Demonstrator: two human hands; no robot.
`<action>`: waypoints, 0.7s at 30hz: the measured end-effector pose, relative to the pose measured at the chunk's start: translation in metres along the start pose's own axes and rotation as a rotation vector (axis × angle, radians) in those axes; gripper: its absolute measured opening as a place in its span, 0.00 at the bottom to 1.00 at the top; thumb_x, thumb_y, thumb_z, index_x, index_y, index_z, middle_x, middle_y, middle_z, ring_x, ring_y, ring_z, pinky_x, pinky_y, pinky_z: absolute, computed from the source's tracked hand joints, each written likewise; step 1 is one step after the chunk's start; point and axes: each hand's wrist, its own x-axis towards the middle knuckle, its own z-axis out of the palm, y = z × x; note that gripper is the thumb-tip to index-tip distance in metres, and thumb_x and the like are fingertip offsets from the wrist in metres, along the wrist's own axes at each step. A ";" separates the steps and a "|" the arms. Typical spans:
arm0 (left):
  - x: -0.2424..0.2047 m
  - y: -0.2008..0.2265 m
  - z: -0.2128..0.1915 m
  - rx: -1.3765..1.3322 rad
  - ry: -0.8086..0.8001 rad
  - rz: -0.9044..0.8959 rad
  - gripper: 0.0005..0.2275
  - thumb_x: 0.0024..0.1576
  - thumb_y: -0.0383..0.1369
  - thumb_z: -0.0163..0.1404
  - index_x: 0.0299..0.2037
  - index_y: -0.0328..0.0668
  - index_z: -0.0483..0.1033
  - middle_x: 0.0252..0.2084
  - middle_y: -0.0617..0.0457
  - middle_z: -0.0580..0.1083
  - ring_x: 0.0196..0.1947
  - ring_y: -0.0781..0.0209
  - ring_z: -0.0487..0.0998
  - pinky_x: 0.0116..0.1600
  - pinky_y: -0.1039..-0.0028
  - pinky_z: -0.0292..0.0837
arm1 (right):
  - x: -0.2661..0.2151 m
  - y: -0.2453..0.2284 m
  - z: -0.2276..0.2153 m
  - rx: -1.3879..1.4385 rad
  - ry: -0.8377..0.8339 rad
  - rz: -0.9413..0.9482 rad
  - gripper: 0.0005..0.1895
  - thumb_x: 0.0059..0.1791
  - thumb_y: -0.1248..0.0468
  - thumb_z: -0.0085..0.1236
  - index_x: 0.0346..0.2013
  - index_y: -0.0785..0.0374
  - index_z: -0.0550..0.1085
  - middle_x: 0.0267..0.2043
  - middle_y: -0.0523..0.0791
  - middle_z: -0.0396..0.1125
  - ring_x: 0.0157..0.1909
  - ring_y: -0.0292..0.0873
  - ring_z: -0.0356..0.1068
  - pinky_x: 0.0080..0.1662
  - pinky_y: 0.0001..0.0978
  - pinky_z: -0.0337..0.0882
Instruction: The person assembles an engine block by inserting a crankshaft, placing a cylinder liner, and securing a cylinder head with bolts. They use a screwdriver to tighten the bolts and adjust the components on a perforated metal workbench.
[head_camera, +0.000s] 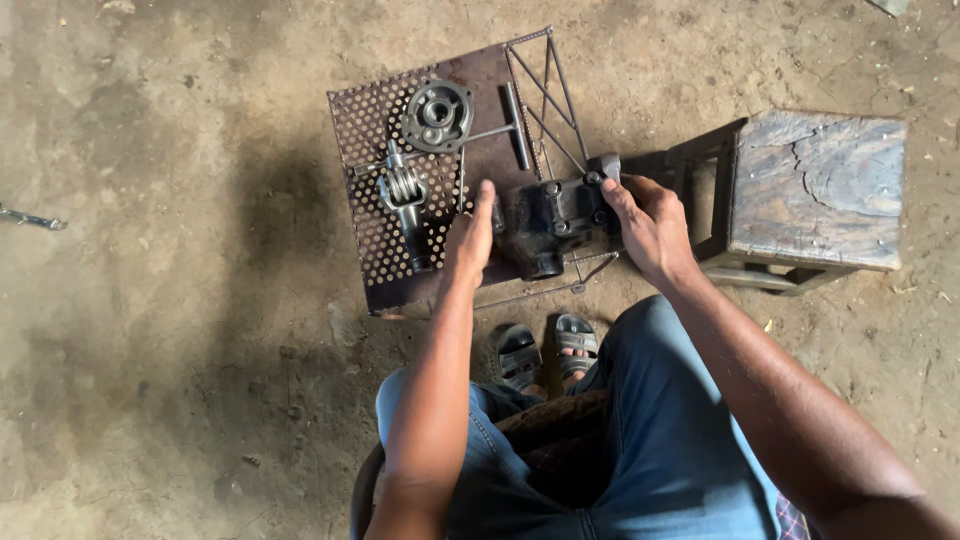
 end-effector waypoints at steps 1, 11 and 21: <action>0.004 -0.002 0.002 -0.022 -0.025 0.001 0.50 0.50 0.72 0.36 0.56 0.19 0.73 0.54 0.28 0.76 0.53 0.40 0.80 0.52 0.55 0.77 | 0.000 0.001 0.002 0.018 0.006 0.022 0.30 0.55 0.44 0.54 0.52 0.72 0.76 0.40 0.54 0.75 0.43 0.42 0.68 0.47 0.35 0.69; 0.014 -0.011 0.013 -0.212 -0.131 0.054 0.43 0.56 0.65 0.39 0.66 0.29 0.65 0.66 0.34 0.67 0.65 0.43 0.69 0.66 0.51 0.65 | 0.005 0.015 0.017 0.182 0.093 0.083 0.26 0.55 0.50 0.57 0.52 0.72 0.76 0.44 0.50 0.76 0.46 0.36 0.70 0.48 0.30 0.70; -0.025 0.001 0.002 -0.460 -0.231 0.026 0.27 0.55 0.51 0.47 0.46 0.28 0.76 0.45 0.34 0.76 0.37 0.46 0.81 0.26 0.61 0.81 | -0.001 0.024 0.018 0.345 0.145 -0.053 0.16 0.56 0.60 0.59 0.48 0.72 0.78 0.40 0.44 0.71 0.41 0.34 0.65 0.45 0.29 0.66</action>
